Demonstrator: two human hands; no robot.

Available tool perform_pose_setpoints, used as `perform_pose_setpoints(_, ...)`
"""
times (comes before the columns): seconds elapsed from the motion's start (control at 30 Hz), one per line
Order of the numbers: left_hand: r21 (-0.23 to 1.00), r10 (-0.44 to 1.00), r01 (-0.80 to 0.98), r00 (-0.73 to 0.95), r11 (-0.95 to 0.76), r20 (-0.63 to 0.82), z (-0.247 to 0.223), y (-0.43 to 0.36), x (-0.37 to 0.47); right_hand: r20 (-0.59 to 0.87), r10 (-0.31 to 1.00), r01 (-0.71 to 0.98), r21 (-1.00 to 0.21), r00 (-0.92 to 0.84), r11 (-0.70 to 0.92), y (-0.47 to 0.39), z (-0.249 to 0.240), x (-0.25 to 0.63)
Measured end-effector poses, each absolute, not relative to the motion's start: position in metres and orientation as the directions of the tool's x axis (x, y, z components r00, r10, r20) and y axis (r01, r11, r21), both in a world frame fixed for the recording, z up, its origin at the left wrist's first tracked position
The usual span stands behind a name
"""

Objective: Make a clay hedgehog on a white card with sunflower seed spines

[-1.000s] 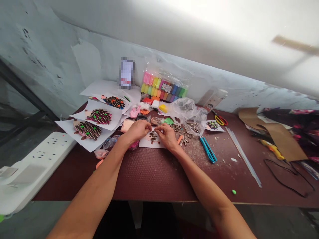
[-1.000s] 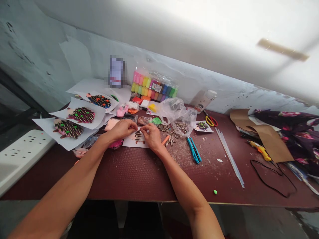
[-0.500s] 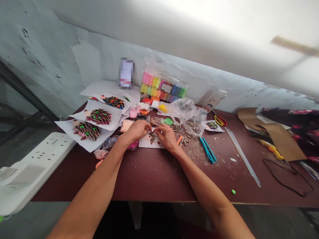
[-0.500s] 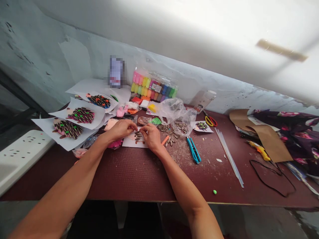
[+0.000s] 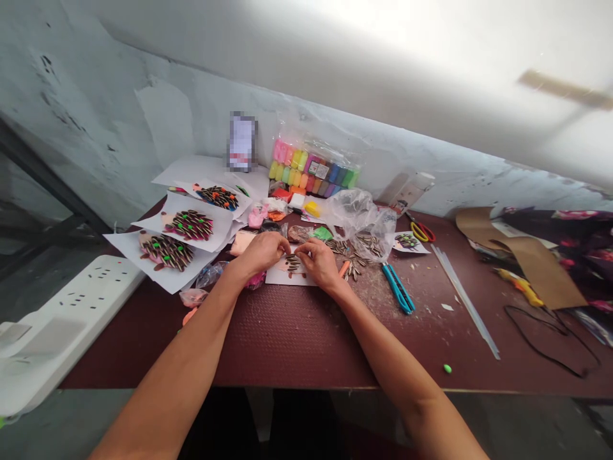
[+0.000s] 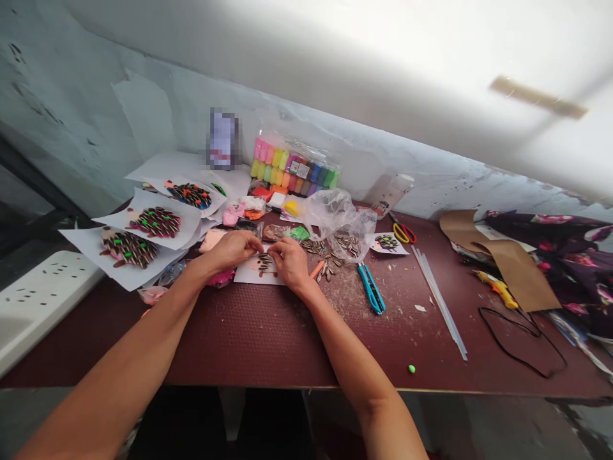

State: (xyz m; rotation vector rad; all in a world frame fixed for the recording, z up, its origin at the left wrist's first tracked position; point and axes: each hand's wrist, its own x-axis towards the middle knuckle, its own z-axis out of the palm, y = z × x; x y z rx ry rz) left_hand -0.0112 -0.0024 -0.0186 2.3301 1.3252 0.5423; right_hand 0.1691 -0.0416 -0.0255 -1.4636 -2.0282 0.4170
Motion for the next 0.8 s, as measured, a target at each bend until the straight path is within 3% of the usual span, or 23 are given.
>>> perform_pose_setpoints(0.33,0.531,0.876,0.718,0.471,-0.451,0.108,-0.015,-0.004,-0.012,0.263,0.947,0.731,-0.608,-0.182,0.309,-0.043,-0.024,0.17)
perform_pose_setpoints(0.57,0.522,0.875,0.724,0.474,-0.451,0.098,-0.015,-0.002,-0.011,0.376,0.925,0.713,-0.635,-0.051,0.297,-0.047,-0.015,0.187)
perform_pose_setpoints(0.8,0.512,0.881,0.737,0.464,-0.441,0.093,-0.016,-0.004,-0.01,0.383,0.91,0.853,-0.517,0.158,0.069,-0.051,-0.013,0.229)
